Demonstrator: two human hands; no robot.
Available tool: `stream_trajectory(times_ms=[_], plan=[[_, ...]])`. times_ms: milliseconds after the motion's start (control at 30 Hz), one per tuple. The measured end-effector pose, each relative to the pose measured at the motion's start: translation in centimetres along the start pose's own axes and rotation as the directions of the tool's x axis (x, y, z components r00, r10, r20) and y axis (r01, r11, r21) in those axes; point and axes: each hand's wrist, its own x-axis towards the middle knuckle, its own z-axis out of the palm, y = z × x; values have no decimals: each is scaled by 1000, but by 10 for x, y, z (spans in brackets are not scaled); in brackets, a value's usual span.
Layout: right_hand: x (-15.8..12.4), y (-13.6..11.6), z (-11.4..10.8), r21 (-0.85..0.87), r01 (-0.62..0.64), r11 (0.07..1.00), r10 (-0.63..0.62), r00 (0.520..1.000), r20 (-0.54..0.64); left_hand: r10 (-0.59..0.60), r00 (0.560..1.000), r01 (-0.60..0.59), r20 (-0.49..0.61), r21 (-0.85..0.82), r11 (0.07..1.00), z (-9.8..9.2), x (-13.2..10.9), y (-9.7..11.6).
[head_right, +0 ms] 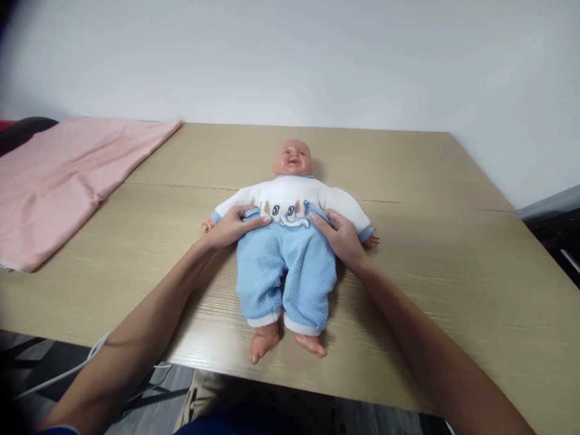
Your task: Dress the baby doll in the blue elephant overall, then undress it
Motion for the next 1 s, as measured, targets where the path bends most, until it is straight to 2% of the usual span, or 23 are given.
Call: stream_trajectory(times_ms=[133,233,300,367,467,600,733,933,1000], plan=[[-8,7,-15,-171,83,982,-67,993,97,7,988,1,155,-48,999,-19,-10,-8],[-12,10,-17,-210,110,972,-96,993,75,-15,988,31,153,-99,995,-26,-18,-11],[-14,10,-11,-120,52,991,-48,998,41,-54,994,73,98,-207,976,-22,-20,-13],[-16,11,-2,51,-37,998,36,999,7,-86,995,101,57,-352,931,-14,-19,-15],[-20,13,10,247,-148,958,158,987,-21,-87,996,80,6,-458,885,-2,-17,-20],[-21,17,19,366,-207,907,235,972,-33,1,998,-24,-60,-383,924,4,-12,-24],[-15,15,15,344,-166,924,172,985,15,121,985,-144,-124,-205,968,1,-8,-23],[-8,4,-10,307,-113,945,124,992,-17,78,994,-98,-72,-327,940,-4,-7,-22],[-7,2,-16,253,-66,965,74,997,-25,92,994,-107,-61,-329,938,-5,-6,-24]])
